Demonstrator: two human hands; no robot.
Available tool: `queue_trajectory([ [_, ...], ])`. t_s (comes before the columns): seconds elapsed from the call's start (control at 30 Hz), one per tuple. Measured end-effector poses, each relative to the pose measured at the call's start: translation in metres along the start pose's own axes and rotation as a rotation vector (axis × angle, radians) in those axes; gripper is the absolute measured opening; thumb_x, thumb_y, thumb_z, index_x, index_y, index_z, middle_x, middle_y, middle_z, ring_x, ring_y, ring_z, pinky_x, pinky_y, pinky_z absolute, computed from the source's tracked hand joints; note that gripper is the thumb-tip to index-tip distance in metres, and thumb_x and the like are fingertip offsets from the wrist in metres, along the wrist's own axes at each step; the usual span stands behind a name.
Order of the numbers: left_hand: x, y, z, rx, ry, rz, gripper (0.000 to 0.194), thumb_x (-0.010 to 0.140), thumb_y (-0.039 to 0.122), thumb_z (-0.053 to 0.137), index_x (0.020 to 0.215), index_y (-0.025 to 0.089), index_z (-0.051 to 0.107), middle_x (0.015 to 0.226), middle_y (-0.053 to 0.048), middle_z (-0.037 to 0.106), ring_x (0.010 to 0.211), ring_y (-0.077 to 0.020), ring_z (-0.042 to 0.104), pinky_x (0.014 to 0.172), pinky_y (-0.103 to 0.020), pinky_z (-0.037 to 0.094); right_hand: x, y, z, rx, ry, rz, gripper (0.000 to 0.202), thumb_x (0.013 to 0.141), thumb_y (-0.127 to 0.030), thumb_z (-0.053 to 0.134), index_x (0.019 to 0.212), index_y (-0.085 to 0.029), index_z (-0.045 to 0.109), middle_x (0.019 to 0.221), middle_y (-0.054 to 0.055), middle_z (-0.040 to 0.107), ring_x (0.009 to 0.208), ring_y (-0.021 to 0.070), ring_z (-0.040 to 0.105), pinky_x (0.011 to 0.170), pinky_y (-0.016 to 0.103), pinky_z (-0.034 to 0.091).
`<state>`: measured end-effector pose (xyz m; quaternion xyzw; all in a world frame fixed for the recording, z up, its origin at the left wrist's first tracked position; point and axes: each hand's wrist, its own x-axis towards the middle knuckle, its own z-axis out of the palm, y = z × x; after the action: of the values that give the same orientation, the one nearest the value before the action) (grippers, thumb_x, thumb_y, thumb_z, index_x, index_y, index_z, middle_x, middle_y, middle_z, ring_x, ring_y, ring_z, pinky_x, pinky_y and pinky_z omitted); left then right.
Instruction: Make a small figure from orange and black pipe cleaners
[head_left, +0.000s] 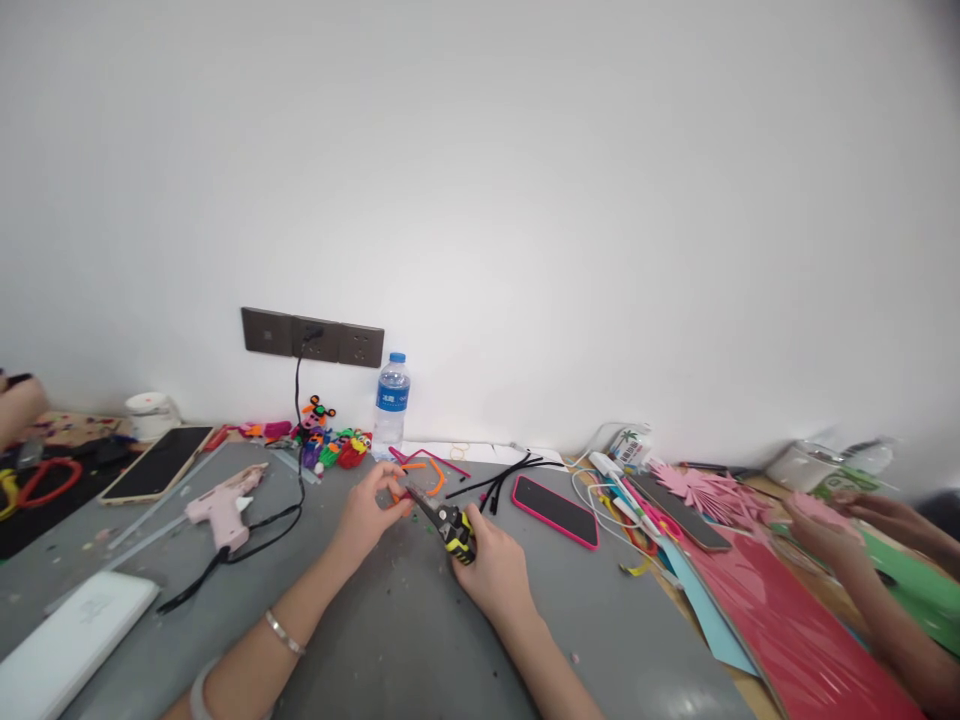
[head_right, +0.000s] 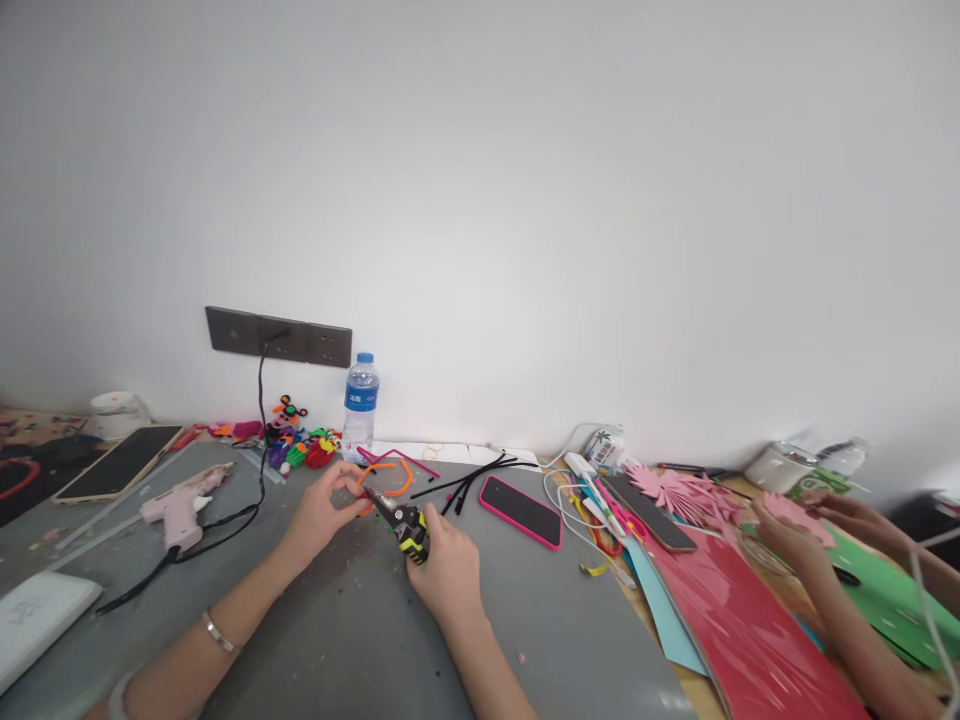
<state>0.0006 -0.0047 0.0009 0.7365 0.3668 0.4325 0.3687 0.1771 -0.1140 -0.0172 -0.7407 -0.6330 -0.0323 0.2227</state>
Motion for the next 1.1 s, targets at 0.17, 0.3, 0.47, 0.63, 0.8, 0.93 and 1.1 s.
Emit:
queue_trajectory([
  [0.17,0.000,-0.003,0.000,-0.008,0.009,0.008,0.024,0.070,0.023,0.067,0.090,0.022,0.055,0.063,0.007,0.063,0.070,-0.0203,0.066,0.073,-0.029,0.044,0.000,0.002,0.002,-0.028,-0.022,0.018,0.032,0.068,-0.017,0.057,0.099,-0.026,0.051,0.077,0.000,0.069,0.063,0.0182,0.061,0.050,0.024,0.022],
  [0.3,0.000,-0.003,0.000,-0.017,0.009,0.013,0.022,0.070,0.023,0.067,0.089,0.023,0.056,0.066,0.005,0.066,0.073,-0.0211,0.066,0.074,-0.030,0.044,-0.001,0.002,0.002,-0.015,0.007,0.017,0.034,0.067,-0.015,0.056,0.099,-0.024,0.052,0.075,0.000,0.068,0.064,0.0189,0.061,0.052,0.023,0.027],
  [0.47,0.000,-0.003,0.001,-0.060,0.032,-0.024,0.022,0.072,0.028,0.069,0.089,0.023,0.058,0.076,0.000,0.074,0.082,-0.0244,0.069,0.080,-0.035,0.046,0.003,0.006,-0.003,0.101,0.162,0.035,0.035,0.067,-0.017,0.055,0.101,-0.022,0.053,0.090,0.004,0.066,0.079,0.0209,0.061,0.068,0.026,0.039],
  [0.63,0.001,-0.005,0.001,-0.168,-0.006,-0.064,0.021,0.074,0.032,0.067,0.091,0.021,0.061,0.087,-0.006,0.075,0.088,-0.0261,0.070,0.080,-0.036,0.050,0.007,0.017,-0.003,0.308,0.181,0.162,0.029,0.071,-0.021,0.050,0.100,-0.022,0.050,0.084,0.003,0.063,0.077,0.0220,0.061,0.067,0.028,0.042],
  [0.8,0.003,-0.009,0.003,-0.224,-0.048,-0.062,0.028,0.078,0.034,0.063,0.102,0.019,0.062,0.090,-0.007,0.074,0.088,-0.0239,0.069,0.077,-0.034,0.051,0.008,0.018,-0.002,0.308,0.168,0.169,0.034,0.070,-0.020,0.051,0.103,-0.022,0.051,0.088,0.004,0.063,0.080,0.0231,0.060,0.069,0.030,0.042],
  [0.93,0.003,-0.011,0.005,-0.206,-0.031,-0.035,0.018,0.075,0.033,0.065,0.087,0.019,0.065,0.085,-0.005,0.072,0.084,-0.0223,0.067,0.075,-0.033,0.051,0.007,0.016,-0.001,0.231,0.185,0.117,0.039,0.069,-0.019,0.052,0.108,-0.021,0.052,0.094,0.005,0.064,0.084,0.0225,0.060,0.072,0.030,0.042],
  [1.1,0.003,-0.017,0.007,-0.108,0.018,0.030,0.009,0.072,0.027,0.065,0.074,0.020,0.061,0.076,-0.001,0.068,0.077,-0.0197,0.063,0.076,-0.032,0.049,0.004,0.011,0.001,0.094,0.156,-0.036,0.046,0.067,-0.015,0.055,0.113,-0.020,0.052,0.101,0.007,0.063,0.091,0.0242,0.056,0.080,0.032,0.038],
])
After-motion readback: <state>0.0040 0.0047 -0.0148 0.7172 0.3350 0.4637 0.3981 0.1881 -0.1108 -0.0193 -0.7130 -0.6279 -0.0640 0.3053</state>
